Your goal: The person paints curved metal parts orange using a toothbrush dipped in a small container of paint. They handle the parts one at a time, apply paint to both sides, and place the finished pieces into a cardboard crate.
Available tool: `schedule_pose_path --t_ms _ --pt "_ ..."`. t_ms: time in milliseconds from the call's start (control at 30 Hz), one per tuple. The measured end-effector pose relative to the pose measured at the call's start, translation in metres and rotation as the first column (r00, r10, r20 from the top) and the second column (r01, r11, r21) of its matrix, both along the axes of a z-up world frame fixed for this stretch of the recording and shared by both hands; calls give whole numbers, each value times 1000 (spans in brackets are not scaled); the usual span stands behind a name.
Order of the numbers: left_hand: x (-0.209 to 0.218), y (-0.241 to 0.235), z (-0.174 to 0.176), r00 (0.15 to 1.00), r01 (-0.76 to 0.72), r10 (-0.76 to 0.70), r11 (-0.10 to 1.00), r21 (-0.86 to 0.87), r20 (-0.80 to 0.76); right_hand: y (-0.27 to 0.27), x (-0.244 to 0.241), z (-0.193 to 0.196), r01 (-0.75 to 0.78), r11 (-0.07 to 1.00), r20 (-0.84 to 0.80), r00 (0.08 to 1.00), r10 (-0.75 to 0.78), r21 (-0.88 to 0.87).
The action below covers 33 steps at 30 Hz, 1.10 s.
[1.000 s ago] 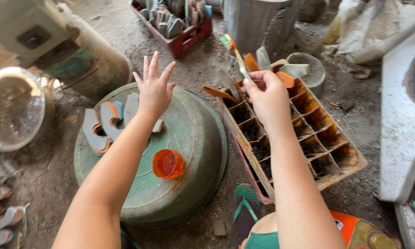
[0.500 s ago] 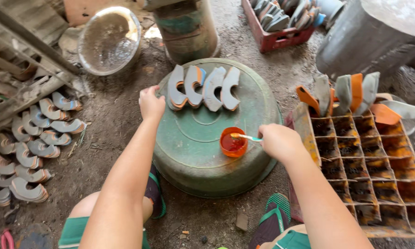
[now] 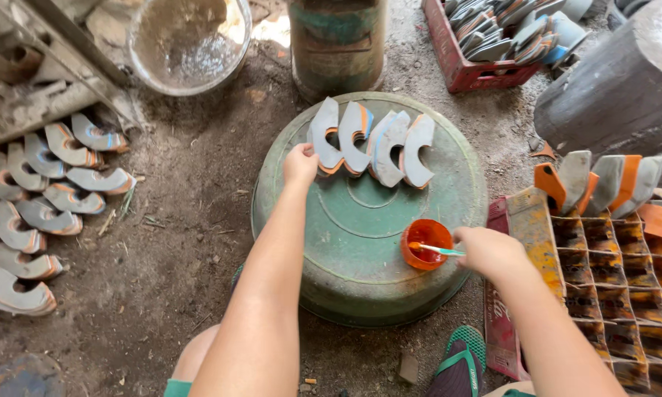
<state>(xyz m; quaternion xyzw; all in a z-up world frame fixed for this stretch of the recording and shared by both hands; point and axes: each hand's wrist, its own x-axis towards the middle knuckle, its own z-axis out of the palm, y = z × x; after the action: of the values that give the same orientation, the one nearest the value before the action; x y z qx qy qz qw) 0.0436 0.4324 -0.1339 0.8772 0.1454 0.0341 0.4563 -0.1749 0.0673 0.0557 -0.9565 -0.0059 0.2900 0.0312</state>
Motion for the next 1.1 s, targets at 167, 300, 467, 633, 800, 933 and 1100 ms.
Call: schedule_pose_path --t_ms 167,300,467,633,800,933,1100 --pt "-6 12 -14 983 -168 159 980 -105 -96 45 14 26 -43 984 573 817 -66 174" --pt "-6 0 -34 961 -272 241 908 -319 -133 135 78 -8 -268 872 633 771 -61 411" --pt "-3 -31 -36 903 -410 397 680 -608 -164 240 179 -70 -267 909 726 685 -54 320" --pt "-13 -19 -8 889 -444 326 784 -435 -321 265 227 -117 52 985 528 839 -133 164" --pt "-13 15 19 874 -474 375 797 -375 -308 225 257 -164 129 912 354 893 -277 388" --pt "-12 31 23 881 -467 362 766 -441 -304 204 262 -179 272 633 129 849 -513 725" --pt "-17 31 25 898 -428 310 776 -462 -312 200 237 -149 468 301 -239 789 -566 831"
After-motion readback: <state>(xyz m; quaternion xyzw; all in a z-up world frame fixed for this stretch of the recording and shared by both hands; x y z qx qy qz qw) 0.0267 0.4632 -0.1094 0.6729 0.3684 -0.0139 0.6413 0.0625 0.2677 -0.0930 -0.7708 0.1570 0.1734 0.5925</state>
